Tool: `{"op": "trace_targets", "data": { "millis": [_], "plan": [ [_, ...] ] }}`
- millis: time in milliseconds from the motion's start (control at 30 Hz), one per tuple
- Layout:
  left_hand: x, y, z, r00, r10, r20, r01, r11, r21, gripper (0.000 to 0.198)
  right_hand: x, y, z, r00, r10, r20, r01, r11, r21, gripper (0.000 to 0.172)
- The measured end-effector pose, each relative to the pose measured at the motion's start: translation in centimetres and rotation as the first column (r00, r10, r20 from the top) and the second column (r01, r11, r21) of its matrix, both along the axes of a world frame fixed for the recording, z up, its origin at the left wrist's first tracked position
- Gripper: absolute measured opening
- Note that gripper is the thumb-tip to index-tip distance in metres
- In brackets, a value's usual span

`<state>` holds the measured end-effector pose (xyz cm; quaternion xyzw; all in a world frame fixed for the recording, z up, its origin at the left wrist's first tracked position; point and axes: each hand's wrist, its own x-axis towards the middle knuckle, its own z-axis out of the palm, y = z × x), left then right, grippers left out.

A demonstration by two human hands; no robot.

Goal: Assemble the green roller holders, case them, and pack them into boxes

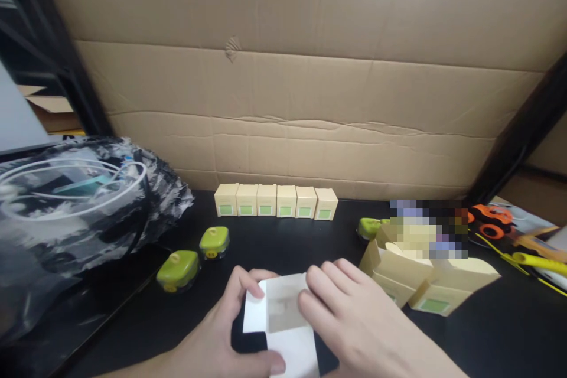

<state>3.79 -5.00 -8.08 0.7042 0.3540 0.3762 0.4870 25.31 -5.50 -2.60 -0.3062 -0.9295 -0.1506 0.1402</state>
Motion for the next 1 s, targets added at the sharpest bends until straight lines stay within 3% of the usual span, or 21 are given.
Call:
{"op": "trace_targets", "data": {
  "millis": [67, 133, 267, 367, 500, 567, 667, 800, 900, 1000],
  "plan": [
    [-0.1, 0.0, 0.1, 1.0, -0.014, -0.027, 0.014, 1.0, 0.02, 0.051, -0.2, 0.2, -0.6, 0.999, -0.026, -0.026, 0.026, 0.999, -0.025, 0.047],
    [-0.2, 0.1, 0.0, 0.998, -0.047, -0.051, 0.048, 0.998, 0.029, 0.044, -0.4, 0.3, -1.4, 0.994, -0.077, -0.078, 0.066, 0.989, -0.133, 0.05],
    [-0.3, 0.2, -0.3, 0.995, -0.045, -0.085, 0.044, 0.999, -0.02, 0.039, -0.8, 0.2, -2.6, 0.946, -0.26, -0.192, 0.163, 0.897, -0.41, 0.055],
    [-0.3, 0.2, -0.1, 0.994, -0.016, -0.105, 0.01, 0.999, -0.054, 0.047, -0.6, 0.6, -1.6, 0.932, -0.264, -0.248, 0.096, 0.84, -0.534, 0.062],
    [-0.2, 0.2, 0.2, 0.997, -0.009, -0.073, 0.003, 0.997, -0.08, 0.048, -1.7, 2.7, 1.7, 0.879, -0.247, -0.409, 0.006, 0.862, -0.507, 0.032],
    [-0.2, 0.2, 0.2, 0.996, -0.007, -0.088, 0.0, 0.997, -0.08, 0.048, -3.6, 4.6, 3.1, 0.916, -0.165, -0.366, -0.024, 0.887, -0.461, 0.011],
    [-0.3, 0.2, 0.4, 0.988, 0.009, -0.155, -0.022, 0.997, -0.079, 0.049, -7.5, 7.8, 4.0, 0.976, 0.012, -0.218, -0.117, 0.872, -0.476, 0.027],
    [-0.3, 0.0, 0.8, 0.983, 0.033, -0.182, -0.048, 0.996, -0.077, 0.048, -12.4, 11.2, 3.1, 0.98, 0.194, -0.034, -0.18, 0.816, -0.55, 0.048],
    [-0.2, -0.2, 1.1, 0.984, 0.043, -0.174, -0.053, 0.997, -0.054, 0.046, -14.2, 12.4, 2.2, 0.971, 0.237, 0.002, -0.192, 0.791, -0.581, 0.045],
    [-0.2, -0.3, 1.2, 0.981, 0.05, -0.188, -0.059, 0.997, -0.044, 0.045, -13.4, 12.1, 1.8, 0.974, 0.221, -0.052, -0.21, 0.791, -0.574, 0.037]
  ]
}}
